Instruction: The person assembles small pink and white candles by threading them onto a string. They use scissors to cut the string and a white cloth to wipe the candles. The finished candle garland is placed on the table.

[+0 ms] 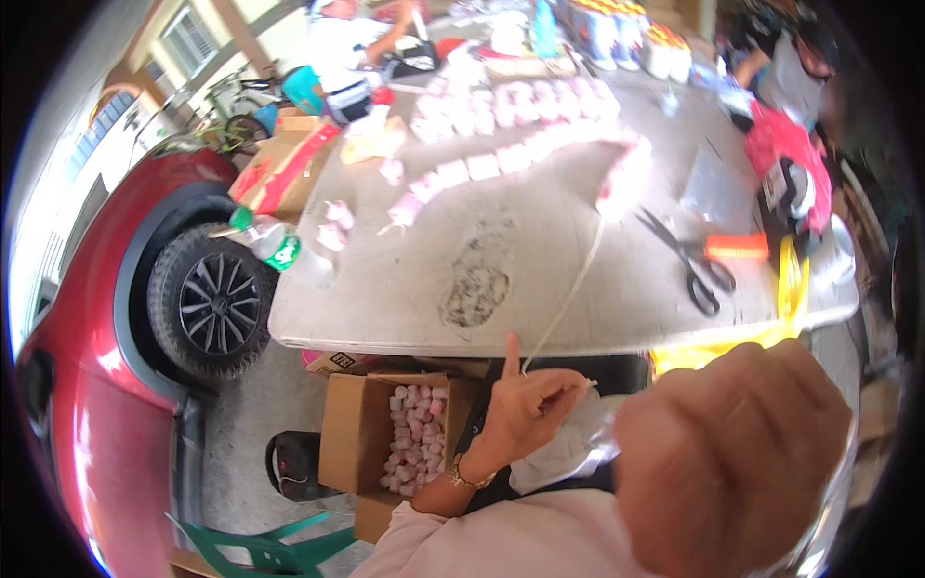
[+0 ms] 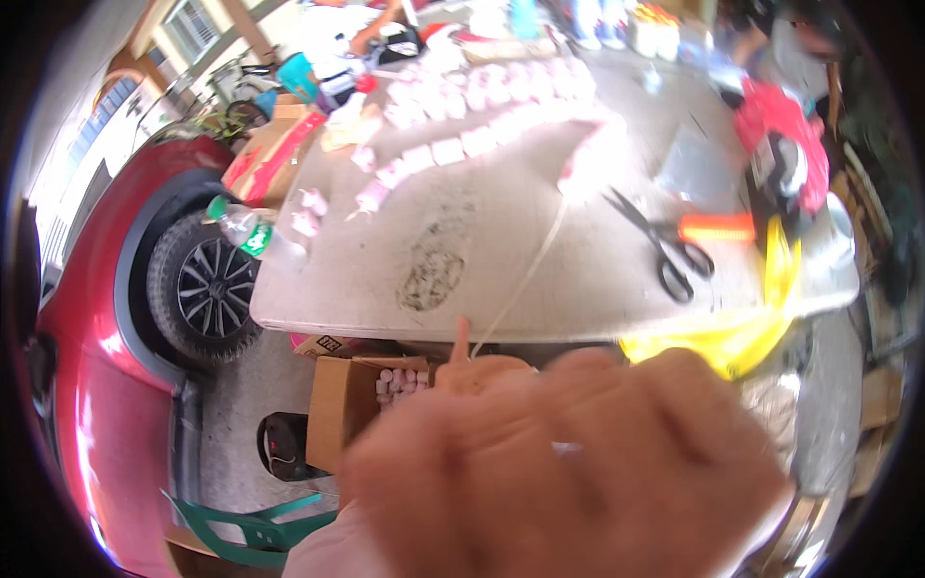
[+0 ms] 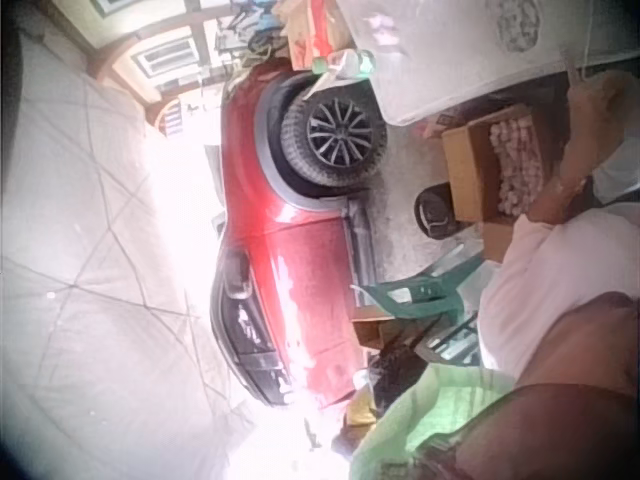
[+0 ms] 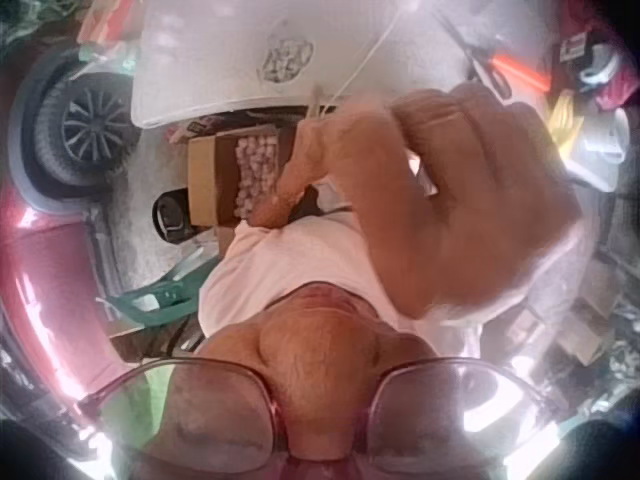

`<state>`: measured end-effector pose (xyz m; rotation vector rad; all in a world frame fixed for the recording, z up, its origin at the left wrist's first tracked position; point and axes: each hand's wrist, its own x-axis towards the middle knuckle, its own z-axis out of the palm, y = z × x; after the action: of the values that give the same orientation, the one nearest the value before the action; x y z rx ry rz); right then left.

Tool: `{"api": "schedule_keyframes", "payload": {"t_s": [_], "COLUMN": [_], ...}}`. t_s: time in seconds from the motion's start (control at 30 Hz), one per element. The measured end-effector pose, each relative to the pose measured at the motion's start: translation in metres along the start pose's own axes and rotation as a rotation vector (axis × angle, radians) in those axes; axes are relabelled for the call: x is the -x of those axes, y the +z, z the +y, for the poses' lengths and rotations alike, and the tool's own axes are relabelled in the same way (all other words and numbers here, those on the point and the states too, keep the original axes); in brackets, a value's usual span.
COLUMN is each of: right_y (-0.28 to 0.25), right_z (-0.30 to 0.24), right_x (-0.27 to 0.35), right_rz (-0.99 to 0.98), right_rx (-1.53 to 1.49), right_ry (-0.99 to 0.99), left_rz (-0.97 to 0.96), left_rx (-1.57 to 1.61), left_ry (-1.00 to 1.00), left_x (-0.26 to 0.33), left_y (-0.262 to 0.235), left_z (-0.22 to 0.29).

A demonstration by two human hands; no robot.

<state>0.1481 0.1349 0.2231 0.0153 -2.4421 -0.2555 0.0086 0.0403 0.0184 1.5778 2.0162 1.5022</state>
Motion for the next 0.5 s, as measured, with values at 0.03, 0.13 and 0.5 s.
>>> {"api": "schedule_keyframes", "payload": {"t_s": [0.03,0.13,0.5], "right_y": [-0.003,-0.012,-0.018], "right_z": [0.002,0.013,0.027], "right_x": [0.0,0.001,0.004], "right_rz": [0.027,0.165,0.314], "right_rx": [0.031,0.033,-0.07], "right_ry": [0.047,0.045,-0.128], "left_rz": [0.036,0.032,0.01], "left_rx": [0.027,0.045,0.039], "left_ry": [0.047,0.018,0.021], "left_x": [0.0,0.001,0.005], "left_y": [0.0,-0.003,0.0], "left_z": [0.001,0.003,0.002]}}
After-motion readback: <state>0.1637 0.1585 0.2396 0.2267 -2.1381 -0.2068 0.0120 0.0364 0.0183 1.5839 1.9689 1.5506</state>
